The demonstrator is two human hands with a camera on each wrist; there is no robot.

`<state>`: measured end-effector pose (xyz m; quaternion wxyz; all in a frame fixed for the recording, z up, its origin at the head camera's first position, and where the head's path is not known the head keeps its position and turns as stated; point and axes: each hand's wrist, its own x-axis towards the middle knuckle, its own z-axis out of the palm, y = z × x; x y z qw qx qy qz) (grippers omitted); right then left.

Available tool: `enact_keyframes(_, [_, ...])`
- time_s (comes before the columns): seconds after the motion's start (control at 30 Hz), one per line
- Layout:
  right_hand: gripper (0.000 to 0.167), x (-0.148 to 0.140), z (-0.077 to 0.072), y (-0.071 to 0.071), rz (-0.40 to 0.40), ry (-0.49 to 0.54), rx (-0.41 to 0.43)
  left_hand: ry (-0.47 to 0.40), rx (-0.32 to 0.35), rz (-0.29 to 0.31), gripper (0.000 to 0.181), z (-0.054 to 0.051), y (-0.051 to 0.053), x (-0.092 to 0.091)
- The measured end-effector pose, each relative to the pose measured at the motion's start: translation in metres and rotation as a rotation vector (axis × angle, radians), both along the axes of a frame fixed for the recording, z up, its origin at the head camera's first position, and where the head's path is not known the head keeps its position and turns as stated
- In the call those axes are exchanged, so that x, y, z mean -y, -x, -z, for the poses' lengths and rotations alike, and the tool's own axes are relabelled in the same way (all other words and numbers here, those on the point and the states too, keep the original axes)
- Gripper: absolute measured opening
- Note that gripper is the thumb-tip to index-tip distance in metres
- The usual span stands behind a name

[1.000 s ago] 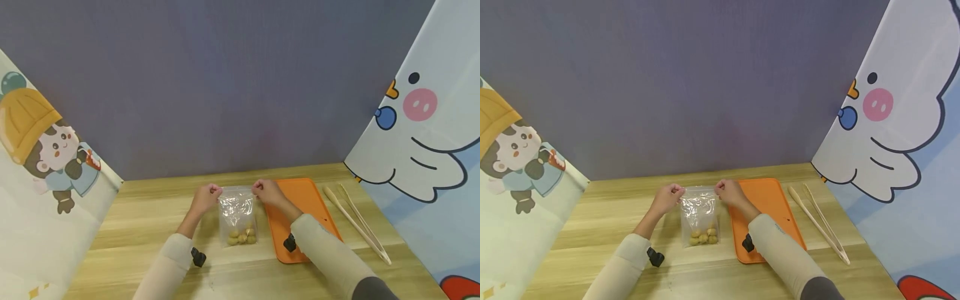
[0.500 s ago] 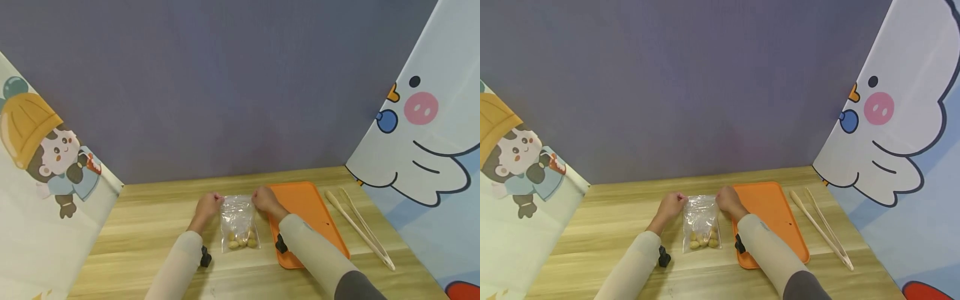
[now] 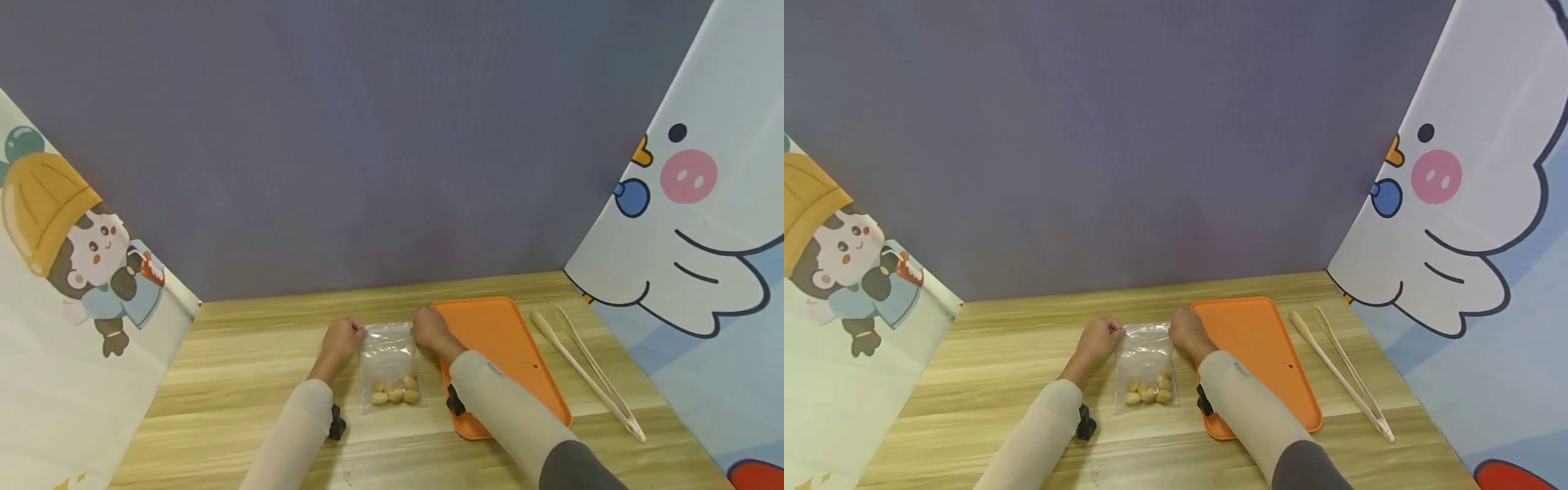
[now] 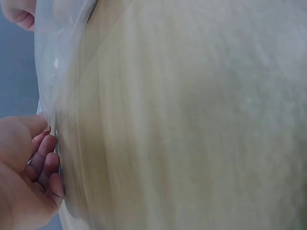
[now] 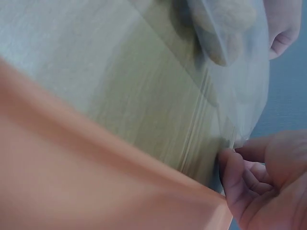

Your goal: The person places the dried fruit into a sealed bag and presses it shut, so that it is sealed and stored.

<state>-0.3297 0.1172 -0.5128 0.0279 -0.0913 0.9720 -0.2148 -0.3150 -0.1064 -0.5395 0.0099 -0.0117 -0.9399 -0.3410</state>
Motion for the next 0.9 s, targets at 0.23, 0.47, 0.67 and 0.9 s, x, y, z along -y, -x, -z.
enact_keyframes(0.23, [0.022,-0.005,0.002,0.002,-0.012,0.076,0.033,-0.079,0.001,0.049,0.009,0.0,-0.001,0.008])
enact_keyframes(0.47, [0.006,-0.013,0.006,0.005,0.004,0.348,0.174,-0.096,-0.018,0.072,0.008,-0.001,0.0,0.011])
enact_keyframes(0.67, [0.005,-0.02,0.007,0.007,0.019,0.505,0.286,-0.108,-0.014,0.07,0.008,0.001,0.001,0.011])
enact_keyframes(0.9, [0.006,-0.022,0.009,0.01,0.012,0.489,0.278,-0.128,-0.015,0.068,0.007,0.002,0.001,0.011])
